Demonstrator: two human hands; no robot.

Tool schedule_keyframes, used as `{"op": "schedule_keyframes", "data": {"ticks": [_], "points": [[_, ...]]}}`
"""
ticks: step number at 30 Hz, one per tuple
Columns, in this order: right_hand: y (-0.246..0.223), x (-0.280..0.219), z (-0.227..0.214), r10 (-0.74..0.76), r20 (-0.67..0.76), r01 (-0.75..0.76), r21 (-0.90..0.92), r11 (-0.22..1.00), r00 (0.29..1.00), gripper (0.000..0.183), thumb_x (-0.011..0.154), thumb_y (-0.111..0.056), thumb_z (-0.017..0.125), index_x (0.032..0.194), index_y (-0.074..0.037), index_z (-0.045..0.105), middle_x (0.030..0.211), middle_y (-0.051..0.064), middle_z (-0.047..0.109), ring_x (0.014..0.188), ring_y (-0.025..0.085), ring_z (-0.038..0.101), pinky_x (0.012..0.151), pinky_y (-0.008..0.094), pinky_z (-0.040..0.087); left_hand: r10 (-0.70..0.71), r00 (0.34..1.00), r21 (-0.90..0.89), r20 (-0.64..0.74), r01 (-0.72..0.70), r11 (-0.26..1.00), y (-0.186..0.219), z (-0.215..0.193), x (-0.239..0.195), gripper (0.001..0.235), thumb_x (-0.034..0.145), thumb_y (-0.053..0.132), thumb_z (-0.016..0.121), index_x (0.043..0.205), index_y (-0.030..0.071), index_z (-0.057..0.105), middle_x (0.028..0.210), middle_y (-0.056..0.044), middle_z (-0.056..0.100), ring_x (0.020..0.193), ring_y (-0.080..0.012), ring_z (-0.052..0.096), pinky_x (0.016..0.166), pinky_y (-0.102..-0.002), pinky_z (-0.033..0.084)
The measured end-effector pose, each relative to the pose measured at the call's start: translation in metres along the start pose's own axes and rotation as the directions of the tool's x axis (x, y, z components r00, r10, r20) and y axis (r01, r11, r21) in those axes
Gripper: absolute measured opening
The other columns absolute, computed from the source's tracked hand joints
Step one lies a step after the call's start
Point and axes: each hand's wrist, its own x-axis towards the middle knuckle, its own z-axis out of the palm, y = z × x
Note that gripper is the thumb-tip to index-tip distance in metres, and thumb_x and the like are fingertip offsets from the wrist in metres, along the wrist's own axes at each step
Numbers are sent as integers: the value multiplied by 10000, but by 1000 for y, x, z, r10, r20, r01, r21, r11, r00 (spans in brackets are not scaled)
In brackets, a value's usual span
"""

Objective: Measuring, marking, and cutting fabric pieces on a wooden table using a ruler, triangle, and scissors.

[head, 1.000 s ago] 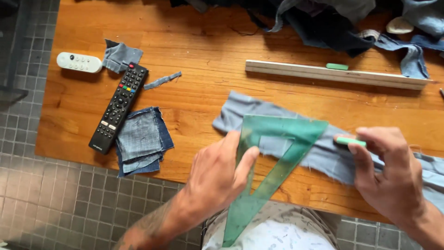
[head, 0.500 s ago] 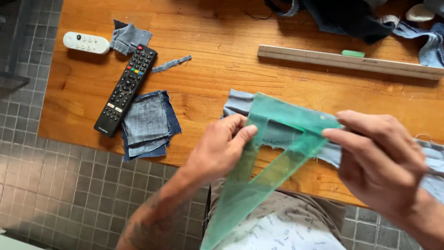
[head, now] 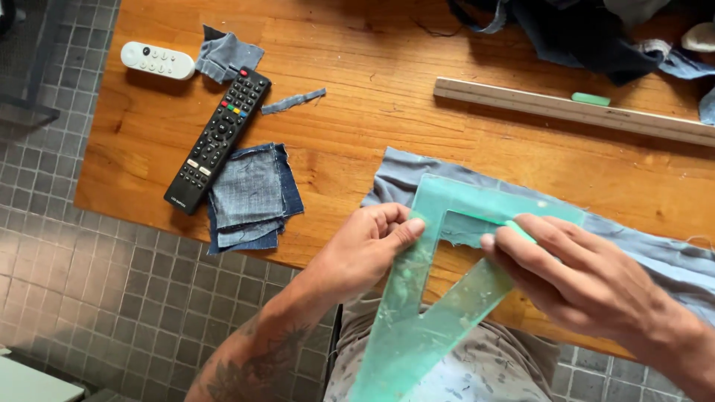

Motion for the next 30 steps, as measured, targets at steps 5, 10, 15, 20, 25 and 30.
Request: {"op": "schedule_keyframes", "data": {"ticks": [5,10,15,20,25,30], "points": [[-8,12,-2,12,-127,-31,-147,989,992,245,1105,53,784,1333,144,787,1291,244,747,1100,418,796,926,546,738,528,849,703,9,-381,601,56,-30,-6,280,1165,249,678,1387,102,763,1098,-48,825,982,-205,734,883,-353,615],[-6,12,12,-14,-126,-8,-170,985,992,230,1102,54,775,1312,145,801,1265,243,756,1065,412,801,917,537,744,680,630,764,374,-626,159,50,-68,31,835,1037,263,977,1707,45,530,1707,-105,690,1643,-357,636,1426,-487,489],[-10,19,10,38,-73,-48,-137,989,997,262,1129,19,691,1343,133,789,1282,236,750,1103,415,792,948,541,718,405,797,866,448,-499,22,54,-79,34,1126,982,533,964,1837,105,369,1938,-91,343,1814,-250,287,1495,-577,172],[-10,11,23,36,5,-35,-101,994,999,357,1163,12,547,1440,139,733,1407,264,704,1193,456,770,1022,556,701,365,820,895,441,-434,-105,47,-82,32,1151,1018,616,906,1872,157,287,1966,-101,261,1826,-202,236,1499,-567,123],[-10,8,29,35,60,-31,-65,997,998,394,1182,-58,525,1483,128,700,1472,266,672,1225,452,745,1068,555,668,349,818,886,457,-451,-105,50,-83,27,1156,1070,554,859,1878,104,167,1971,-10,312,1835,-192,231,1506,-565,88],[-4,8,22,83,95,-78,-60,995,992,600,1190,-414,629,1535,75,674,1513,203,657,1334,413,738,1111,553,661,410,715,821,567,-528,-215,48,-87,28,605,1205,546,648,1765,351,531,1901,30,436,1806,-337,256,1458,-656,129]]}}
